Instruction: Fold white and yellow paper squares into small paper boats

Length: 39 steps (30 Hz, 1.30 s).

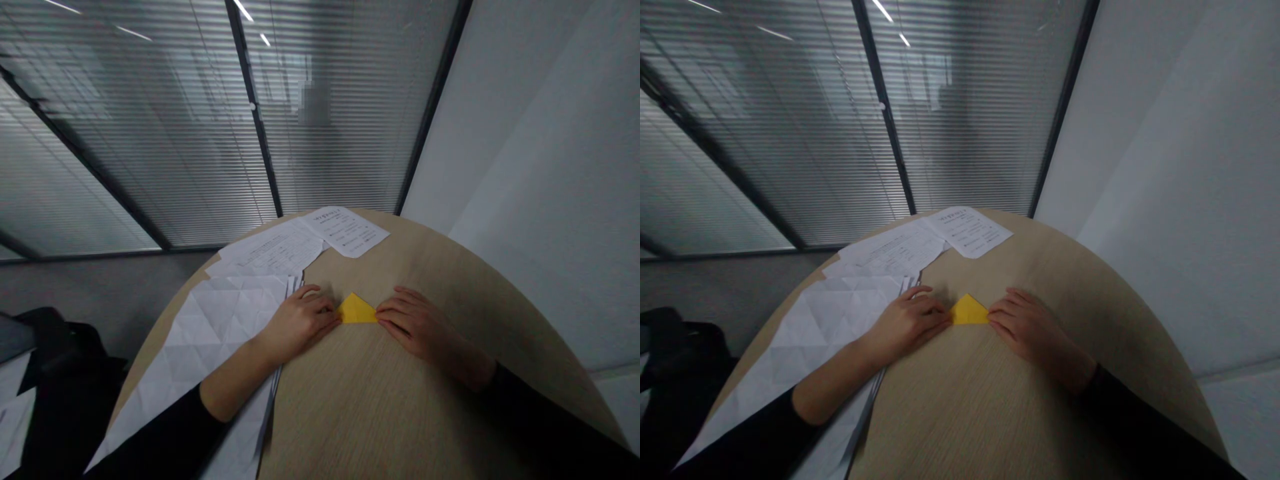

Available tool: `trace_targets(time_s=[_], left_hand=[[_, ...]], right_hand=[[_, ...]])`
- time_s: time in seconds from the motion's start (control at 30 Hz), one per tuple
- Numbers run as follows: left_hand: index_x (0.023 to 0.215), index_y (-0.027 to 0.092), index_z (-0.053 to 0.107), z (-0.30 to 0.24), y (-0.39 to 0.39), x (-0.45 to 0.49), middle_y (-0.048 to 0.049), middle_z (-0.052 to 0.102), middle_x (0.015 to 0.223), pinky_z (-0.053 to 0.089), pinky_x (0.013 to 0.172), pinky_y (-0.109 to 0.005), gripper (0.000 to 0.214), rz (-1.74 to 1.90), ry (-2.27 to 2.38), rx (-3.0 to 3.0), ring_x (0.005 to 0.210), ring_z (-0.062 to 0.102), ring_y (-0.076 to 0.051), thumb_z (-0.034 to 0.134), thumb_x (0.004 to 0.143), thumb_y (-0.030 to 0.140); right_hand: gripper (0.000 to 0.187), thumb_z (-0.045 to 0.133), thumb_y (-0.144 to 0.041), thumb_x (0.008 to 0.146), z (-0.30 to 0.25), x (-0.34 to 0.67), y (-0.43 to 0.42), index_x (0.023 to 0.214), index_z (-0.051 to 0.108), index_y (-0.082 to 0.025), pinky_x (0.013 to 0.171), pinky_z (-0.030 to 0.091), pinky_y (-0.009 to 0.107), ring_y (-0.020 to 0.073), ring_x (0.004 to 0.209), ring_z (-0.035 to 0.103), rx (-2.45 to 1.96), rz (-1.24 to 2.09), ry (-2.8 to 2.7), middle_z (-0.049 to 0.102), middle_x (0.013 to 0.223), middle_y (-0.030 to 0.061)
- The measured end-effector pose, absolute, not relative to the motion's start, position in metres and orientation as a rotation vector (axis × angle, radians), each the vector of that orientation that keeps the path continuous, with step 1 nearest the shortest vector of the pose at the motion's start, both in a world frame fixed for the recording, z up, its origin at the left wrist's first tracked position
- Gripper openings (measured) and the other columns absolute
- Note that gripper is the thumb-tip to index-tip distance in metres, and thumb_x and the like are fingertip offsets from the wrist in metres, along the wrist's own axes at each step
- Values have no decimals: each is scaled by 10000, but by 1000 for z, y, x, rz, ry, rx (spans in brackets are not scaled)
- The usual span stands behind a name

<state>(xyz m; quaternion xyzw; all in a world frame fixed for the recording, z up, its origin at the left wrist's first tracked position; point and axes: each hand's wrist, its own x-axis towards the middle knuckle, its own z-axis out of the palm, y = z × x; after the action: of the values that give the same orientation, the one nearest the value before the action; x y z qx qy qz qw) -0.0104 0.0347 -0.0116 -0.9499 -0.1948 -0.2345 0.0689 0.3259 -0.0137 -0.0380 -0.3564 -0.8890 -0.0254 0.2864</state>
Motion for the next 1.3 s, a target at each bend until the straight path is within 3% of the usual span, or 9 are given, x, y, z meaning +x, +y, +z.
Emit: trace_targets(time_s=[0.2, 0.63, 0.87, 1.3], left_hand=[[1194, 219, 789, -8, 30, -10, -22, 851, 978, 556, 1179, -487, 232, -628, -516, -2783, 858, 777, -201, 558, 1191, 203], [1176, 219, 792, -7, 30, -11, -25, 876, 1031, 571, 1147, -474, 227, -650, -463, -2786, 893, 792, -218, 574, 1175, 156], [1215, 204, 777, -6, 30, -11, -34, 876, 1049, 580, 1107, -457, 244, -637, -460, -2786, 920, 798, -224, 542, 1186, 147], [1130, 220, 789, -9, 29, -9, -20, 842, 924, 586, 1063, -430, 221, -649, -558, -2740, 851, 765, -219, 575, 1182, 204]], right_hand=[[263, 685, -150, 1116, -37, 326, -18, 1261, 824, -320, 1246, 579, 577, 259, 1051, 810, -968, -143, -2432, 896, 1191, 21], [371, 653, -74, 1079, -39, 325, -23, 1284, 822, -332, 1245, 605, 578, 259, 1006, 817, -985, -124, -2409, 898, 1153, 22], [390, 610, -61, 1092, -44, 328, -22, 1338, 796, -300, 1252, 609, 575, 258, 1117, 833, -944, -81, -2459, 878, 1230, 52], [233, 644, -128, 1096, -32, 317, -21, 1136, 817, -278, 1086, 661, 550, 257, 908, 815, -992, -136, -2368, 882, 1006, 49]])
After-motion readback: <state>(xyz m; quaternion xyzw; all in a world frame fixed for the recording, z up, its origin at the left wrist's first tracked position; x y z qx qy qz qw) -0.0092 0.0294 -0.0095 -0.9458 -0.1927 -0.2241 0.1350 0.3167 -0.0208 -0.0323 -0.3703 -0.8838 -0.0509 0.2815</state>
